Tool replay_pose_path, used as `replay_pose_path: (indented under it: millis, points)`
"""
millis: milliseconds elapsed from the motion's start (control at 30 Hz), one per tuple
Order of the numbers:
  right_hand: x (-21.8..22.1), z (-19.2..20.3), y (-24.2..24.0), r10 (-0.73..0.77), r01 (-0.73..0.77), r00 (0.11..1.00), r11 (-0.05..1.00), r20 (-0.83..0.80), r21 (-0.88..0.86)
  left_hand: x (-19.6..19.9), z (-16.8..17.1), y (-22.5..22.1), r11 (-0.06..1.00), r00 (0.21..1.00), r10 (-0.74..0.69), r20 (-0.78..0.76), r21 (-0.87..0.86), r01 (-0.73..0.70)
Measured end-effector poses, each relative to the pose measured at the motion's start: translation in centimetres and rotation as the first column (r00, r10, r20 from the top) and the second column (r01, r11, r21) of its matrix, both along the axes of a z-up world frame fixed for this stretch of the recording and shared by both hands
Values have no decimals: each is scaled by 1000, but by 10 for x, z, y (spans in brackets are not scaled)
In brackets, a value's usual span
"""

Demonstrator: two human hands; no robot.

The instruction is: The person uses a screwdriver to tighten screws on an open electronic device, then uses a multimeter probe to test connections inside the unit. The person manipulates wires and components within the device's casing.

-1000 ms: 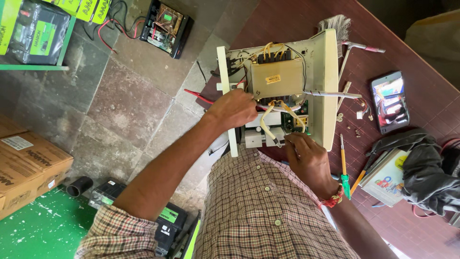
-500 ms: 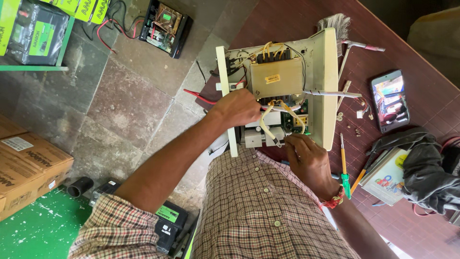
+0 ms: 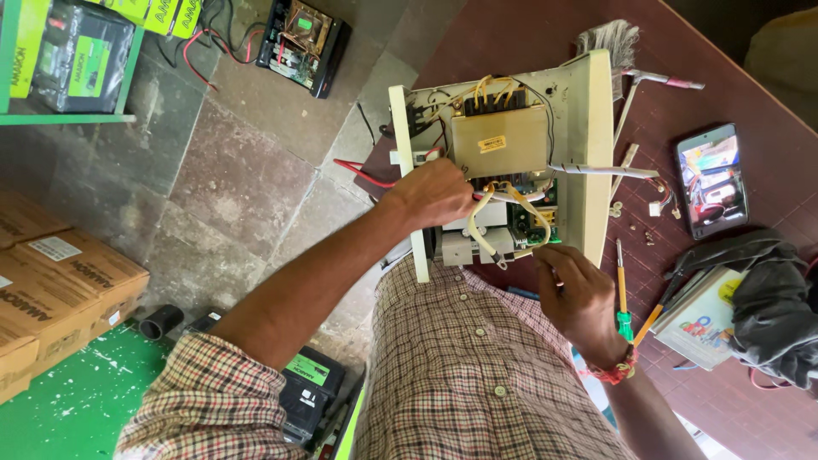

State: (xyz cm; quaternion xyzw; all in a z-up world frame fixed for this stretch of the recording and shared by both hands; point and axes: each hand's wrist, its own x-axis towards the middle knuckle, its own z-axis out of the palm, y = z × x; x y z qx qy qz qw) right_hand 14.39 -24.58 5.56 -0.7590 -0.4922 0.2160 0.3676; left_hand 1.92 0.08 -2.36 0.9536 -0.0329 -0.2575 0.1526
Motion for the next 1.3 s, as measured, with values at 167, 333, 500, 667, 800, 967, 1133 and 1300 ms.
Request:
replay_pose_path:
  millis: [167, 333, 500, 667, 800, 967, 1133, 1300]
  points:
    - [7, 1, 0, -37, 37, 999, 999, 32, 17, -2, -4, -6, 1000, 990, 17, 138, 11, -18]
    - [8, 4, 0, -58, 58, 996, 998, 63, 6, -5, -9, -9, 999, 974, 19, 226, 38, -28]
    - [4, 2, -5, -64, 62, 997, 998, 46, 29, -6, -10, -8, 992, 982, -62, 176, 116, 42]
    - [5, 0, -13, -64, 63, 997, 998, 36, 10, -7, -8, -8, 991, 977, -66, 204, 129, 40]
    - [8, -4, -17, -57, 57, 998, 998, 15, 21, -6, -7, -9, 986, 986, -63, 153, 160, 38]
    - [10, -6, -23, -66, 66, 997, 998, 45, 3, -5, -9, -12, 977, 989, -80, 124, 207, 53]
    - [16, -7, -26, -74, 74, 996, 997, 53, -1, -6, -12, -13, 985, 999, -33, 28, 172, 27]
    - [20, -7, -22, -90, 90, 996, 996, 10, -17, -7, -9, -16, 983, 992, -5, 127, 183, -19]
